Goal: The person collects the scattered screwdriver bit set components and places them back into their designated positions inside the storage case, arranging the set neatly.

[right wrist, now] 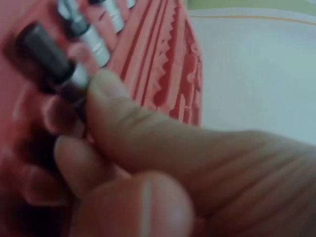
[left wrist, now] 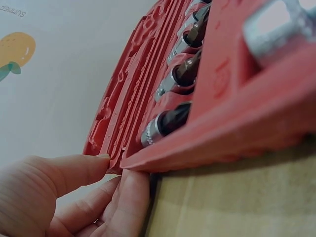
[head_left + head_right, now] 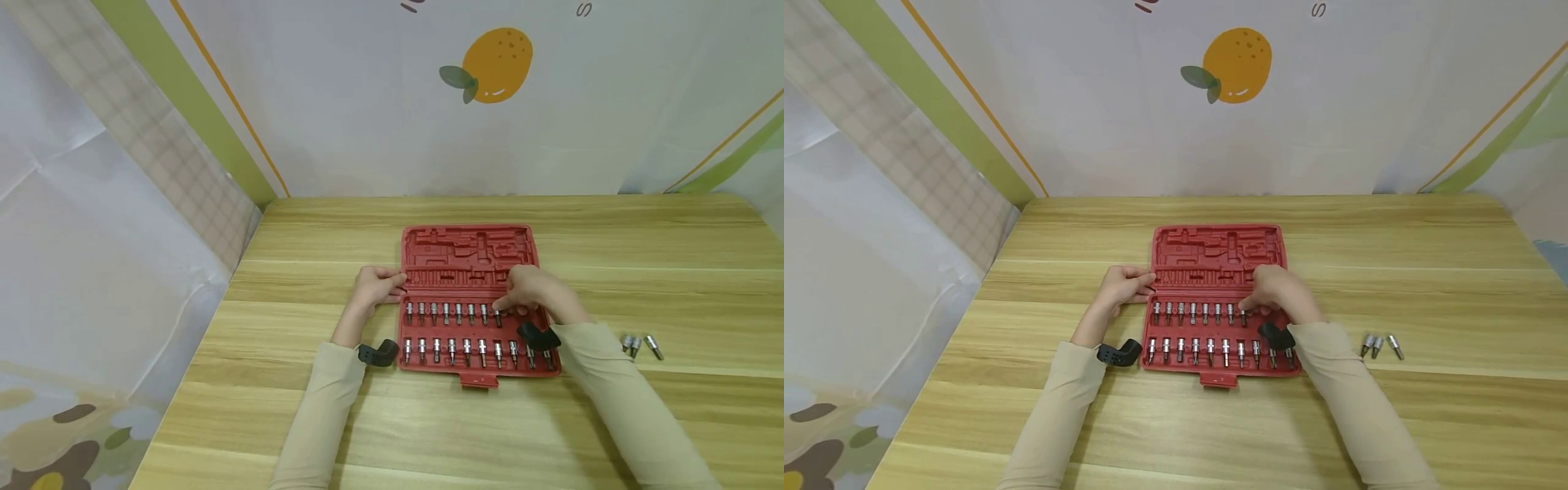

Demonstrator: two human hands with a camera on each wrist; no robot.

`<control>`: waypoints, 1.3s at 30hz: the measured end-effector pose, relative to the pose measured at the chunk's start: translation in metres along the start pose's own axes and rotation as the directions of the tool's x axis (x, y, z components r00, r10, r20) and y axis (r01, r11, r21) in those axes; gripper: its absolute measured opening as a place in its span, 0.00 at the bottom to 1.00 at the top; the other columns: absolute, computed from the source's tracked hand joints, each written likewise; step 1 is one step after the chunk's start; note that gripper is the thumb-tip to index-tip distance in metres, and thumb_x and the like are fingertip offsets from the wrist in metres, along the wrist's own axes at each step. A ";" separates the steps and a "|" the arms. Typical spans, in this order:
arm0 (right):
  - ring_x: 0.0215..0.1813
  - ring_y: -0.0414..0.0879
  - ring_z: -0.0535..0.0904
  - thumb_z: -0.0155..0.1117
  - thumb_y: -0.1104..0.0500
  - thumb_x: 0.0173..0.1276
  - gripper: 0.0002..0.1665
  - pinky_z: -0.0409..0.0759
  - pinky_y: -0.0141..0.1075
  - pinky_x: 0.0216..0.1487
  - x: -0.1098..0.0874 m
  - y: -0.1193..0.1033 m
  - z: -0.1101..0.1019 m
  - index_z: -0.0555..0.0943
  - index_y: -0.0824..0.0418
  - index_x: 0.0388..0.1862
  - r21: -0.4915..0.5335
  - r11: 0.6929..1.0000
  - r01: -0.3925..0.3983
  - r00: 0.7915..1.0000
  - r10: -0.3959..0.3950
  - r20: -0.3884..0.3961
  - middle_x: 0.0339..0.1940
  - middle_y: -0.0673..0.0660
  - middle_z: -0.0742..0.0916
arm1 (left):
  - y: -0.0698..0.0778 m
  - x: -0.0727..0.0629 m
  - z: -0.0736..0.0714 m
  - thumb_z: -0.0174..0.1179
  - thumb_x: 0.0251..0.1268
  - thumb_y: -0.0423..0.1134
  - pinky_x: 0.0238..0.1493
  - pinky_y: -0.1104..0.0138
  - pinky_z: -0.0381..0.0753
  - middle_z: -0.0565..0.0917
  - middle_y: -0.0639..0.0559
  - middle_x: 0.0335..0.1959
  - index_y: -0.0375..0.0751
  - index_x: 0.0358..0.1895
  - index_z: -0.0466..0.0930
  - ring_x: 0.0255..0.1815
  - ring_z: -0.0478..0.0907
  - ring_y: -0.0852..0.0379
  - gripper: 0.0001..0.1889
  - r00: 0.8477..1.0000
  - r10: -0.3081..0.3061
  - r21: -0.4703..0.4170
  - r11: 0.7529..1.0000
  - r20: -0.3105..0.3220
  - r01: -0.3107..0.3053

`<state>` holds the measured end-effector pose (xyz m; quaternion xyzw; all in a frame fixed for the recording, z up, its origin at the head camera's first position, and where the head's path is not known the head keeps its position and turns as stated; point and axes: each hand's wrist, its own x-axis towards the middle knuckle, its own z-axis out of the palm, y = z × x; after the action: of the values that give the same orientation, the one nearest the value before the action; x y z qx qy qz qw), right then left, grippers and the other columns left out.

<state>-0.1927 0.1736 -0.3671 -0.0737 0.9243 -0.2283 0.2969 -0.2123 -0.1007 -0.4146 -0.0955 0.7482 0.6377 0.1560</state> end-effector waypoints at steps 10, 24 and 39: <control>0.11 0.38 0.63 0.67 0.51 0.62 0.25 0.67 0.28 0.19 -0.001 -0.002 -0.002 0.77 0.60 0.08 -0.107 0.994 -0.010 1.000 0.010 0.004 0.06 0.49 0.74 | 0.002 0.000 0.001 0.58 0.65 0.31 0.34 0.68 0.86 0.82 0.34 0.45 0.24 0.52 0.76 0.21 0.80 0.61 0.16 1.000 0.000 0.003 1.000 0.004 0.000; 0.12 0.39 0.67 0.67 0.46 0.60 0.26 0.69 0.29 0.20 0.000 -0.001 0.002 0.79 0.60 0.09 -0.164 0.986 -0.021 0.999 0.016 -0.029 0.08 0.51 0.77 | 0.001 -0.001 0.000 0.57 0.66 0.32 0.37 0.65 0.86 0.81 0.33 0.46 0.24 0.53 0.76 0.23 0.80 0.59 0.16 1.000 -0.016 0.015 1.000 0.010 0.016; 0.11 0.39 0.64 0.65 0.51 0.64 0.28 0.66 0.30 0.16 -0.006 0.017 0.009 0.68 0.54 0.06 0.031 0.993 0.118 0.979 -0.111 -0.169 0.06 0.49 0.75 | 0.002 -0.002 0.001 0.58 0.65 0.31 0.33 0.68 0.86 0.82 0.34 0.43 0.24 0.50 0.78 0.22 0.79 0.60 0.14 1.000 0.008 0.013 1.000 -0.016 -0.008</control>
<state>-0.1829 0.1870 -0.3785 -0.1015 0.9353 -0.2690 0.2063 -0.2104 -0.0993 -0.4123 -0.0967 0.7540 0.6326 0.1481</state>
